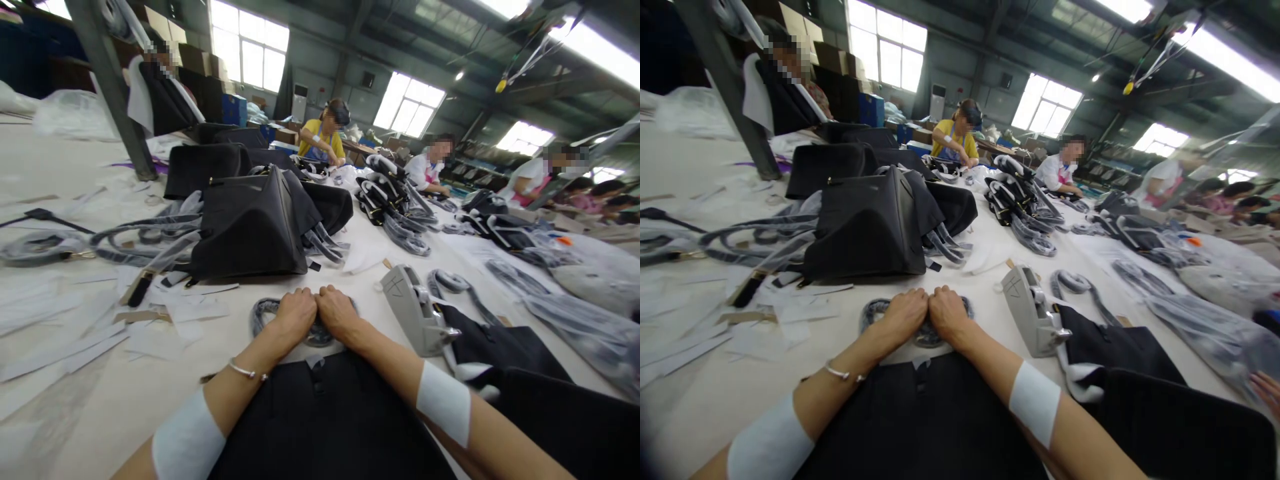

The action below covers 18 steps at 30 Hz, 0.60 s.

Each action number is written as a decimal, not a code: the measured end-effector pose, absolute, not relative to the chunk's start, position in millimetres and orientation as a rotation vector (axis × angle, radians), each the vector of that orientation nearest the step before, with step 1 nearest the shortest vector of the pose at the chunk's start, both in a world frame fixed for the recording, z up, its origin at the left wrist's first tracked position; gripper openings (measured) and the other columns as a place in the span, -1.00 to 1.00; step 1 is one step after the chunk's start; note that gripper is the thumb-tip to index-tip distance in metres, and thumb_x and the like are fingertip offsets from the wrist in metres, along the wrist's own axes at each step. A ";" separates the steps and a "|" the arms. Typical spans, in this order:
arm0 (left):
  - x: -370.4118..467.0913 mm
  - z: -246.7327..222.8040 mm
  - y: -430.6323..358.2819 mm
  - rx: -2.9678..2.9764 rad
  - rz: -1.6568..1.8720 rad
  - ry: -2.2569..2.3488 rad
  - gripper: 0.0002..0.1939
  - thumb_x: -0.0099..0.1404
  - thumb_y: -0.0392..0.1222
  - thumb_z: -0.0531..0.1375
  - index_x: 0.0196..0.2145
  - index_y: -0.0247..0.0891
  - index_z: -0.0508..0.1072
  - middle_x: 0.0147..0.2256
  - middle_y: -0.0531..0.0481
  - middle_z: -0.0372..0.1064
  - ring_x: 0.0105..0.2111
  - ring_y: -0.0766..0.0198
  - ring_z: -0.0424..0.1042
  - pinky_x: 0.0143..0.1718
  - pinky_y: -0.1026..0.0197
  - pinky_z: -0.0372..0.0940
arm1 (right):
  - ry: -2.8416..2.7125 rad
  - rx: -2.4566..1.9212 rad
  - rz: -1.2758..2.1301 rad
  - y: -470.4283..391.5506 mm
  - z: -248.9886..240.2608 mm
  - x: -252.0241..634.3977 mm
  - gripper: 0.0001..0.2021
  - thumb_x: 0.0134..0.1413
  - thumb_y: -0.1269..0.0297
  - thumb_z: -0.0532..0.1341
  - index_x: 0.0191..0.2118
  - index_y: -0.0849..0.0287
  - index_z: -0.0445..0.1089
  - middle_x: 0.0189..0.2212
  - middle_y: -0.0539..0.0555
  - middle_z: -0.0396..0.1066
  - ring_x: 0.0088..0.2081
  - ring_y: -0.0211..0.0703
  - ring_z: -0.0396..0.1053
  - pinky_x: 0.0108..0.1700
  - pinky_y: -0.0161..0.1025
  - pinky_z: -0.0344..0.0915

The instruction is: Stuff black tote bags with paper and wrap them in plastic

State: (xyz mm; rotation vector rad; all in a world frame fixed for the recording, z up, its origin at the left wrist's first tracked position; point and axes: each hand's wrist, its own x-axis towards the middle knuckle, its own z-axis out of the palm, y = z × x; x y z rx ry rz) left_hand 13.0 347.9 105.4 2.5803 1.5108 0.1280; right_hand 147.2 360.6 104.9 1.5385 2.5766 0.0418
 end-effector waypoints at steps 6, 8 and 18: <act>12.0 99.8 345.6 2.554 0.263 1.547 -0.71 0.40 -0.33 -0.04 -0.17 -0.38 0.48 -0.15 -0.25 0.42 -0.12 0.05 0.42 -0.23 0.10 0.35 | 2.693 1.486 0.036 362.3 99.5 158.6 -0.73 0.27 0.38 0.05 -0.24 0.26 0.51 -0.30 0.21 0.44 -0.18 -0.05 0.37 -0.15 -0.24 0.24; 11.7 96.0 347.7 2.537 0.302 1.572 -0.71 0.41 -0.29 -0.04 -0.16 -0.37 0.48 -0.17 -0.21 0.43 -0.13 0.07 0.43 -0.26 0.10 0.36 | 2.781 1.487 -0.007 367.7 94.6 167.1 -0.74 0.26 0.32 0.07 -0.24 0.23 0.52 -0.34 0.17 0.45 -0.21 -0.06 0.39 -0.15 -0.23 0.26; 14.5 72.3 360.9 2.664 0.299 1.499 -0.80 0.39 -0.20 0.10 -0.14 -0.31 0.46 -0.17 -0.08 0.44 -0.19 0.20 0.45 -0.26 0.16 0.41 | 3.116 1.403 0.009 370.8 153.7 119.7 -0.71 0.22 0.17 0.08 -0.17 0.05 0.56 -0.22 0.10 0.54 -0.21 -0.04 0.48 -0.18 -0.18 0.35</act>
